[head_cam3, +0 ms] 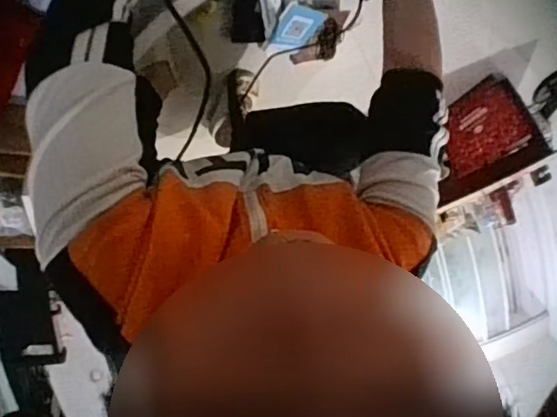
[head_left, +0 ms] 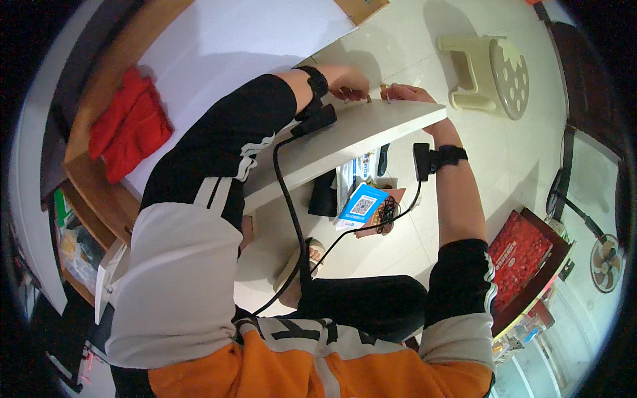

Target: The person assembles a white furniture piece by inserting wooden dowels and screws into pre-drilled holes. They use a screwdriver to tighten the screws and a pair of scissors to cut a small piece of wood. The person works on the floor, surrounded by various tools and materials.

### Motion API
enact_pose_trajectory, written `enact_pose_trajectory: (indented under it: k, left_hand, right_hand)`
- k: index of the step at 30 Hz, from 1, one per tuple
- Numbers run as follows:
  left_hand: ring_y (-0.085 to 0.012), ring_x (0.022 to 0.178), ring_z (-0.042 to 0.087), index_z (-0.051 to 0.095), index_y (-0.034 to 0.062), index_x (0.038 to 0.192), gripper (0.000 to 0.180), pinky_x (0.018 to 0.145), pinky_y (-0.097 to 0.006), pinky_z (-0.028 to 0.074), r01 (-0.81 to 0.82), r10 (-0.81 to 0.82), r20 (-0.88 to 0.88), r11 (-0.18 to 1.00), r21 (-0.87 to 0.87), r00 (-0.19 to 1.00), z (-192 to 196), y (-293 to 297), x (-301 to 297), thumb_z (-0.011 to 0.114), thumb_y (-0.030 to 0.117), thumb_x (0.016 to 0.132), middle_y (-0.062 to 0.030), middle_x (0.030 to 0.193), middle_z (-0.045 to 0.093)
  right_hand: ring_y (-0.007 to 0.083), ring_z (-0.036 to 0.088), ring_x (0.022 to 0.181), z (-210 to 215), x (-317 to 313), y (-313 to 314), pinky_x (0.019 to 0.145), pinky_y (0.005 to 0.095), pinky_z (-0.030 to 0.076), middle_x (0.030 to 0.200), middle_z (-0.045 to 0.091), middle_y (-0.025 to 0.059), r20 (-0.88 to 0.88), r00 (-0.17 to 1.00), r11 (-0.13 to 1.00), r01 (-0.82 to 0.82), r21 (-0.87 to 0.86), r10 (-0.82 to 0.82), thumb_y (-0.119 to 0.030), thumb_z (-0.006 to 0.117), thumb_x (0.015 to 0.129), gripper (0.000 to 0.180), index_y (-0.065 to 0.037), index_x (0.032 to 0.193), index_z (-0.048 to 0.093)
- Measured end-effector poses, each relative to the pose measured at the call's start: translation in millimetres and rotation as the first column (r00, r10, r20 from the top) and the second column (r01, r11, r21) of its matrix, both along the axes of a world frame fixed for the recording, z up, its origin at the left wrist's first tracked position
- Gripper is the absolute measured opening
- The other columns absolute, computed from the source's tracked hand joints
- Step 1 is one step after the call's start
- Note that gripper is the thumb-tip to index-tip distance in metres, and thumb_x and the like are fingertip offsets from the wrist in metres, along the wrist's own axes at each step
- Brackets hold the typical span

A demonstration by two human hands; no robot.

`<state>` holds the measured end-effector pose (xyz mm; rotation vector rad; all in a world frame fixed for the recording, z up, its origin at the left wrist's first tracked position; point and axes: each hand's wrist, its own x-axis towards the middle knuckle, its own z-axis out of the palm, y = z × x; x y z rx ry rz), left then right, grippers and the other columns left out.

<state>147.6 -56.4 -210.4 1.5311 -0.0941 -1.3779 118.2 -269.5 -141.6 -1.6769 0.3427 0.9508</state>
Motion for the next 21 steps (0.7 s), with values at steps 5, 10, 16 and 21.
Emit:
enact_pose_trajectory:
  k: [5,10,16,21]
  left_hand:
    - [-0.0068,0.073,0.056,0.07,0.0092,0.095,0.015,0.059,-0.023,0.047,-0.032,0.032,-0.011,0.999,0.025,0.999,5.9,8.0,-1.8,0.065,0.018,0.084,0.003,0.081,0.063]
    - [-0.0075,0.075,0.058,0.07,0.0106,0.099,0.018,0.064,-0.024,0.05,-0.006,0.006,-0.042,1.0,-0.003,0.999,7.9,12.7,-4.9,0.069,0.02,0.084,0.0029,0.085,0.066]
    - [-0.0078,0.073,0.057,0.07,0.0098,0.093,0.015,0.062,-0.025,0.05,-0.042,0.042,-0.027,0.999,0.016,0.999,1.2,12.7,-7.0,0.069,0.018,0.081,0.0017,0.082,0.066]
    - [-0.0078,0.064,0.055,0.069,0.008,0.086,0.01,0.055,-0.025,0.046,-0.05,0.05,-0.018,0.999,-0.015,0.999,-3.0,9.0,-7.9,0.068,0.015,0.079,0.0014,0.073,0.062]
  right_hand:
    - [0.0153,0.063,0.088,-3.7,18.2,6.0,0.078,0.0263,0.05,0.1,0.069,0.0084,0.004,0.954,0.951,-0.3,-0.071,0.301,-0.024,0.063,0.089,0.03,-0.002,0.109,0.068]
    - [0.0174,0.063,0.087,-13.4,33.6,19.9,0.077,0.0299,0.049,0.098,0.069,0.0094,-0.121,0.876,0.844,-0.482,-0.235,0.467,-0.022,0.069,0.082,0.031,-0.003,0.106,0.069]
    - [0.0175,0.062,0.083,-27.5,43.6,25.8,0.075,0.0318,0.049,0.091,0.068,0.0094,-0.16,0.799,0.756,-0.6,-0.261,0.579,-0.023,0.074,0.076,0.034,-0.003,0.103,0.069]
    - [0.0177,0.061,0.079,-36.0,44.6,24.0,0.074,0.031,0.048,0.084,0.067,0.0077,-0.165,0.795,0.757,-0.607,-0.243,0.584,-0.023,0.073,0.074,0.03,-0.003,0.097,0.068]
